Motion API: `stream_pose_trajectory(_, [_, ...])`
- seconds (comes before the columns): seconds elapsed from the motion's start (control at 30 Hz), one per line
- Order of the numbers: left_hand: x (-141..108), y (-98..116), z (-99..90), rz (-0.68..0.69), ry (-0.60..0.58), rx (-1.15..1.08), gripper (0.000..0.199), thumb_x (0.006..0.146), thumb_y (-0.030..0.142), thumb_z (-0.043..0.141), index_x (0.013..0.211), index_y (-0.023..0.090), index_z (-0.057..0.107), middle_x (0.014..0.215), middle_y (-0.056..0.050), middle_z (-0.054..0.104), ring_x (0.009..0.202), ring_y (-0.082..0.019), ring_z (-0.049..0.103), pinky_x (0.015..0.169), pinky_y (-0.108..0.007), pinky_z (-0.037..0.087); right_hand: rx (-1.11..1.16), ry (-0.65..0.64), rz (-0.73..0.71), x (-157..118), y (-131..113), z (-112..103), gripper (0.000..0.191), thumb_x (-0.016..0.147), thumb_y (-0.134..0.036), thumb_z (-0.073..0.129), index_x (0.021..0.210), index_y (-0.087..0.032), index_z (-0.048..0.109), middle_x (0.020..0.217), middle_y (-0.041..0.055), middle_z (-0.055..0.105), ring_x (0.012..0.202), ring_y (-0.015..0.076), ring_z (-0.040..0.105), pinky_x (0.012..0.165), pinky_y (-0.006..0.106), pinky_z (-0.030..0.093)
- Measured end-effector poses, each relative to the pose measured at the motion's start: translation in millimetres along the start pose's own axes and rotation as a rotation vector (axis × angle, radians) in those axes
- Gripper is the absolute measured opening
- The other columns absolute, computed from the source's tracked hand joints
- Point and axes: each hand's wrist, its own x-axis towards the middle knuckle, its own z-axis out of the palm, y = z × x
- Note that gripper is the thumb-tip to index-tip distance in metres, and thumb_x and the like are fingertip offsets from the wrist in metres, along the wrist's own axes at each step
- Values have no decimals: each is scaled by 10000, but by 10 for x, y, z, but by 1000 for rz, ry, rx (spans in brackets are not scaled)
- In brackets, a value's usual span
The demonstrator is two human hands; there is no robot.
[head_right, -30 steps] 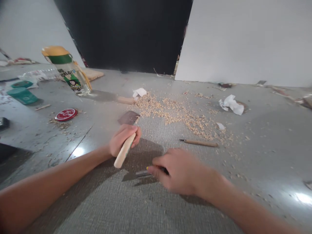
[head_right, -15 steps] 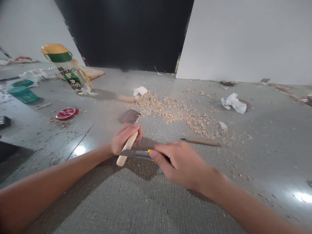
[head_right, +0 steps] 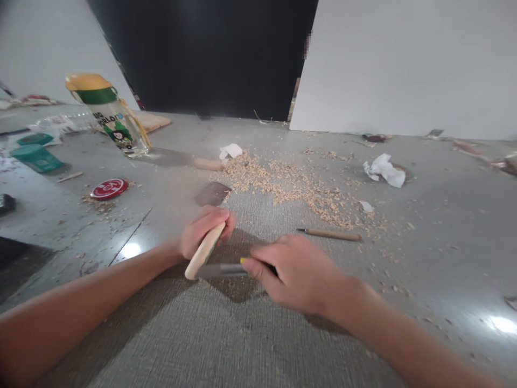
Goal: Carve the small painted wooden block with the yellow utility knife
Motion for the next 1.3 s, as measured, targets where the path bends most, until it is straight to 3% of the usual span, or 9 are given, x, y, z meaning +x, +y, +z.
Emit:
stream_pose_trajectory(0.17, [-2,-22,-19,-2,27,-27,452,939,381,339,541,195,442,447,17,418,456,-117,382,495,-272,318,20,-107,-5,-52,60,-58,432,1000,-418,397,677,-201,583,612,25,625,572,148,536,558,308,260])
stream_pose_trajectory(0.37, [21,5,7,-15,62,85,444,949,359,317,561,192,456,471,17,448,482,-115,394,520,-266,336,152,40,42,32,-17,-76,447,1024,-433,310,665,-205,449,567,-24,508,522,118,422,558,302,261])
stream_pose_trajectory(0.67, [25,-55,12,-8,59,168,423,960,316,317,587,181,462,516,25,441,515,-109,398,532,-264,325,149,80,73,58,-123,-28,418,1020,-410,324,703,-206,503,587,-22,513,547,127,437,557,301,247])
stream_pose_trajectory(0.9, [25,2,23,-31,27,115,405,946,311,329,578,184,440,506,31,410,510,-107,373,530,-263,319,130,15,97,65,-148,-16,434,1010,-400,338,675,-200,528,584,-5,565,537,130,451,556,302,251])
stream_pose_trajectory(1.2, [24,-28,25,-73,24,-44,439,940,391,360,564,190,468,454,32,409,455,-107,363,479,-267,300,15,-140,20,-37,-86,-49,410,992,-419,415,698,-204,603,642,27,640,600,154,541,571,307,261])
stream_pose_trajectory(1.3, [33,-7,30,-82,32,-10,425,931,371,361,561,189,465,467,26,424,475,-110,372,495,-265,306,59,-106,4,-32,-65,-31,437,1017,-426,354,699,-201,555,635,11,614,602,144,529,575,304,262])
